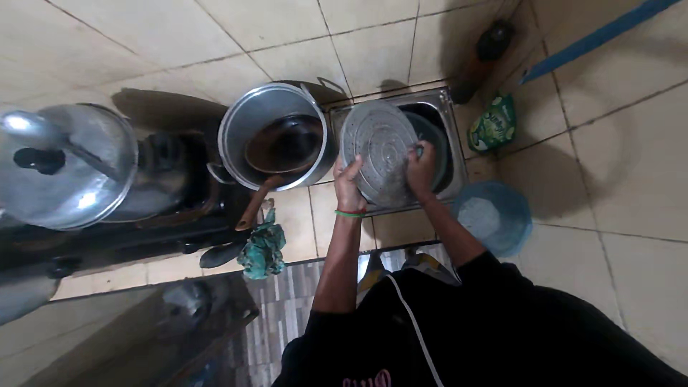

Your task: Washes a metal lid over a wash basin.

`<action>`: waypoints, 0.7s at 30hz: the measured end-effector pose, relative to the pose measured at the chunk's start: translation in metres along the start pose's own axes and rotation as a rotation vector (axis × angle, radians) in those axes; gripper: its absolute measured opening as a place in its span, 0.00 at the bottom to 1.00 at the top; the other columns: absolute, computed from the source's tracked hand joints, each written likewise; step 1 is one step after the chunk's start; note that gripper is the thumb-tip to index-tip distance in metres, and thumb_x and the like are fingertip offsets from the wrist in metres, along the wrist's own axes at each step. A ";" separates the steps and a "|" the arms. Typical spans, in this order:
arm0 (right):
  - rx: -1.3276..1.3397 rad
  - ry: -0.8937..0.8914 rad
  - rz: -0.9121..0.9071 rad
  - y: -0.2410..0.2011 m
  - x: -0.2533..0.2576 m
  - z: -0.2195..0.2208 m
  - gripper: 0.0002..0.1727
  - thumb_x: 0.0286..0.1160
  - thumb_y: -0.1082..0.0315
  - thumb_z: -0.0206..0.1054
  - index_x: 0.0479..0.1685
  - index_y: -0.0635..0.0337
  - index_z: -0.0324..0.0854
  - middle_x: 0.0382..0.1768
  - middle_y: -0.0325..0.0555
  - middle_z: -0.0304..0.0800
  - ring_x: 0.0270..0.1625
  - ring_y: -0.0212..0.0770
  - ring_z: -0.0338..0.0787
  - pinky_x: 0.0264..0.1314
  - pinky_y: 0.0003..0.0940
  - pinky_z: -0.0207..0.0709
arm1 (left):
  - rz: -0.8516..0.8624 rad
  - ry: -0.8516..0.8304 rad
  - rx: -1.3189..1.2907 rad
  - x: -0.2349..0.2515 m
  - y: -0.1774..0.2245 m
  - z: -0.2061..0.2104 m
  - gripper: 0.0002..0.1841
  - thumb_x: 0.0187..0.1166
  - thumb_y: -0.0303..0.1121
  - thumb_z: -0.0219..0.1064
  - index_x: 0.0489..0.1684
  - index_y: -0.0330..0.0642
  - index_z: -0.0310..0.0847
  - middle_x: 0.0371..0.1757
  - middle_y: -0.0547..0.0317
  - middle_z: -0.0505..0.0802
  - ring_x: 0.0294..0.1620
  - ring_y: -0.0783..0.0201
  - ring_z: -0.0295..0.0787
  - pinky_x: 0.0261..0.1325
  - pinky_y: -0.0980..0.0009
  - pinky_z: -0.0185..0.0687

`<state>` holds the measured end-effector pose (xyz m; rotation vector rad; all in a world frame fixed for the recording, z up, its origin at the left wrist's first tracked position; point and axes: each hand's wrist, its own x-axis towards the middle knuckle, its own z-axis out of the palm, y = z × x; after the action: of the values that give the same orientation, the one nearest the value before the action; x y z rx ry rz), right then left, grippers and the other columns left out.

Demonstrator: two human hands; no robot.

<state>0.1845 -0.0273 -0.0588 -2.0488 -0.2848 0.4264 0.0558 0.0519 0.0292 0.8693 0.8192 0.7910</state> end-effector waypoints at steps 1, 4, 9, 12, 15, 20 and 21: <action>-0.022 -0.046 -0.036 -0.001 -0.013 0.004 0.23 0.88 0.64 0.56 0.74 0.71 0.73 0.76 0.68 0.75 0.81 0.61 0.74 0.83 0.53 0.68 | -0.006 0.008 -0.004 0.003 -0.008 -0.002 0.22 0.84 0.26 0.55 0.77 0.40 0.67 0.57 0.54 0.90 0.54 0.65 0.91 0.58 0.62 0.90; 0.051 -0.206 -0.255 -0.023 -0.054 0.011 0.21 0.86 0.67 0.58 0.72 0.70 0.76 0.76 0.64 0.77 0.79 0.56 0.78 0.80 0.51 0.73 | -0.043 0.015 0.008 0.005 -0.033 -0.003 0.19 0.92 0.32 0.48 0.79 0.41 0.67 0.56 0.56 0.90 0.53 0.68 0.90 0.58 0.64 0.89; 0.083 -0.306 -0.672 -0.041 -0.048 0.020 0.21 0.80 0.71 0.60 0.70 0.68 0.81 0.71 0.62 0.84 0.77 0.57 0.81 0.80 0.50 0.74 | -0.062 0.008 -0.056 0.000 -0.040 0.004 0.15 0.95 0.36 0.41 0.63 0.45 0.72 0.40 0.67 0.90 0.42 0.76 0.89 0.49 0.74 0.88; -0.070 -0.281 -0.696 -0.026 0.003 0.025 0.19 0.86 0.66 0.58 0.70 0.65 0.81 0.75 0.58 0.82 0.83 0.56 0.76 0.86 0.51 0.67 | -0.060 -0.032 -0.047 -0.003 -0.036 -0.005 0.19 0.95 0.36 0.42 0.80 0.43 0.64 0.57 0.57 0.91 0.56 0.66 0.90 0.62 0.62 0.88; -0.178 -0.203 -0.471 -0.008 0.039 0.026 0.27 0.90 0.57 0.53 0.79 0.67 0.72 0.82 0.63 0.72 0.88 0.60 0.66 0.92 0.54 0.56 | -0.079 -0.063 0.005 -0.011 -0.035 -0.014 0.21 0.94 0.36 0.42 0.82 0.44 0.62 0.60 0.56 0.90 0.58 0.65 0.90 0.63 0.61 0.88; -0.039 -0.321 -0.748 -0.015 -0.042 0.036 0.27 0.90 0.67 0.49 0.83 0.70 0.68 0.86 0.63 0.66 0.91 0.56 0.64 0.91 0.50 0.61 | -0.055 -0.011 -0.003 -0.003 -0.037 -0.021 0.19 0.95 0.37 0.41 0.78 0.44 0.65 0.56 0.60 0.91 0.56 0.69 0.90 0.62 0.65 0.87; 0.026 -0.417 -0.758 -0.020 -0.055 0.031 0.27 0.87 0.70 0.51 0.83 0.67 0.70 0.88 0.60 0.65 0.91 0.54 0.63 0.91 0.49 0.61 | -0.044 -0.010 -0.025 0.000 -0.037 -0.023 0.18 0.95 0.37 0.41 0.75 0.45 0.67 0.54 0.62 0.91 0.54 0.71 0.90 0.61 0.67 0.88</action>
<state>0.1211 -0.0131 -0.0451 -1.6499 -1.2439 0.3642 0.0450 0.0436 -0.0120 0.8292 0.8157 0.7562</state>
